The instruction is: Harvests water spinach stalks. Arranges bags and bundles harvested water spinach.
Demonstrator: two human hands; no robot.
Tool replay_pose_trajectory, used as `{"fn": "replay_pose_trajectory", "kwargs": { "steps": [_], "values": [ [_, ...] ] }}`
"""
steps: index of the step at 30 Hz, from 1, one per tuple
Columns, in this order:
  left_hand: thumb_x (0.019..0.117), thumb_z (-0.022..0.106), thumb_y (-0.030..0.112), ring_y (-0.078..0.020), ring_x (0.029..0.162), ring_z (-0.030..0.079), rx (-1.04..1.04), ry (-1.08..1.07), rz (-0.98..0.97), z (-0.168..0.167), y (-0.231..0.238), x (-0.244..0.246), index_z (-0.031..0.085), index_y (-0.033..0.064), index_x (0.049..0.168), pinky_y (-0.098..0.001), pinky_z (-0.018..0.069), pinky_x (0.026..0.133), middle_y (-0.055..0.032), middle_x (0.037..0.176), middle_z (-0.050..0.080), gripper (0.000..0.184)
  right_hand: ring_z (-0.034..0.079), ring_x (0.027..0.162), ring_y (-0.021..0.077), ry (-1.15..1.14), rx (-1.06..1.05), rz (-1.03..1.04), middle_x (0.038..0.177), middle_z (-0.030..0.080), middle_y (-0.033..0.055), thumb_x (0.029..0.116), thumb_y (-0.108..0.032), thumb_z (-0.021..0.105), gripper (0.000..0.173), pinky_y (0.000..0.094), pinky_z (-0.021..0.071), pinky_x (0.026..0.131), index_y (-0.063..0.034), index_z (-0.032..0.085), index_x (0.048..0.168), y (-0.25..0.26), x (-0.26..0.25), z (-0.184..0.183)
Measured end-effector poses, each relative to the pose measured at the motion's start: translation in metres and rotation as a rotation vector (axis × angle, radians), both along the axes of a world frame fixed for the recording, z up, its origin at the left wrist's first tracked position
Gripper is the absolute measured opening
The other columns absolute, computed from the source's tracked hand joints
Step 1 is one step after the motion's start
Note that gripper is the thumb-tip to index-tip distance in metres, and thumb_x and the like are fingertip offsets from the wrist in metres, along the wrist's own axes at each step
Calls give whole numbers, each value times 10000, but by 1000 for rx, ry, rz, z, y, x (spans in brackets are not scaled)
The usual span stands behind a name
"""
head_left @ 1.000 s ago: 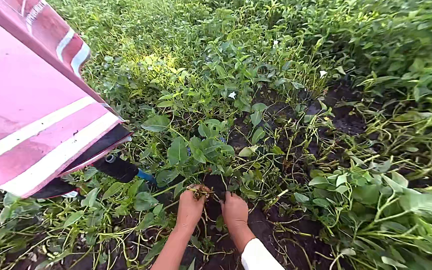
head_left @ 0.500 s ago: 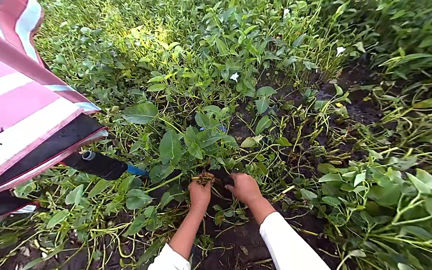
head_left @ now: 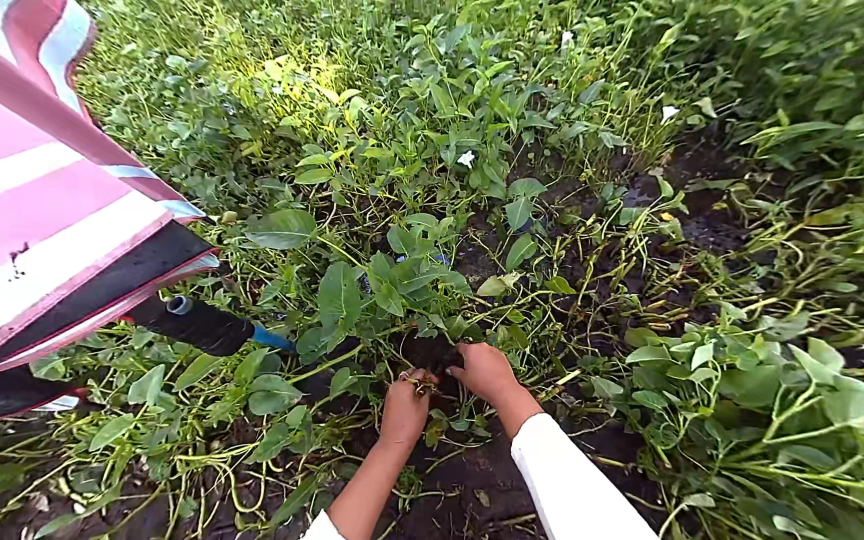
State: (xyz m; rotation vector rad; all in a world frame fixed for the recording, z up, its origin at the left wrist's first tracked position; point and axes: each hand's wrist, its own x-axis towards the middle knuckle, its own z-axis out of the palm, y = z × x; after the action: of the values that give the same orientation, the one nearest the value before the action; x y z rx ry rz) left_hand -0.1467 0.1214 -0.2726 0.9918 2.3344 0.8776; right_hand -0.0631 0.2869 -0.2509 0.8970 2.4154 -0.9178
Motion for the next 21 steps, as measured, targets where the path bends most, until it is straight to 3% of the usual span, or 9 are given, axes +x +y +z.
{"fn": "replay_pose_trajectory", "kwargs": {
  "steps": [6, 14, 17, 21],
  "values": [
    [970, 630, 27, -308, 1079, 695, -125, 92, 28, -7, 33, -17, 742, 56, 1111, -499, 540, 984, -158, 1159, 716, 182, 673, 1155, 345, 12, 3, -27, 1184, 723, 148, 994, -429, 643, 429, 587, 523, 983, -148, 684, 1316, -5, 1, -4],
    [969, 593, 45, -312, 1114, 693, -129, 84, 31, -35, 26, 2, 736, 23, 1134, -481, 520, 1021, -168, 1176, 723, 219, 639, 1231, 349, -85, -66, -103, 1280, 687, 156, 1029, -436, 584, 455, 594, 499, 1015, -150, 628, 1380, -24, 6, 6],
    [980, 586, 48, -306, 1134, 684, -158, 85, -25, -32, 30, -4, 729, 33, 1161, -480, 514, 1033, -164, 1192, 716, 231, 650, 1220, 327, -76, -65, -161, 1288, 693, 130, 1037, -450, 554, 492, 573, 503, 1023, -201, 578, 1461, -33, 28, 37],
    [978, 588, 33, -375, 1176, 652, -325, 61, -130, -32, 39, -5, 708, 57, 1212, -563, 507, 1022, -189, 1242, 687, 264, 682, 1144, 283, -9, -99, -237, 1229, 718, 87, 1030, -508, 556, 502, 555, 520, 1000, -271, 576, 1472, -40, 89, 90]
  ]
}}
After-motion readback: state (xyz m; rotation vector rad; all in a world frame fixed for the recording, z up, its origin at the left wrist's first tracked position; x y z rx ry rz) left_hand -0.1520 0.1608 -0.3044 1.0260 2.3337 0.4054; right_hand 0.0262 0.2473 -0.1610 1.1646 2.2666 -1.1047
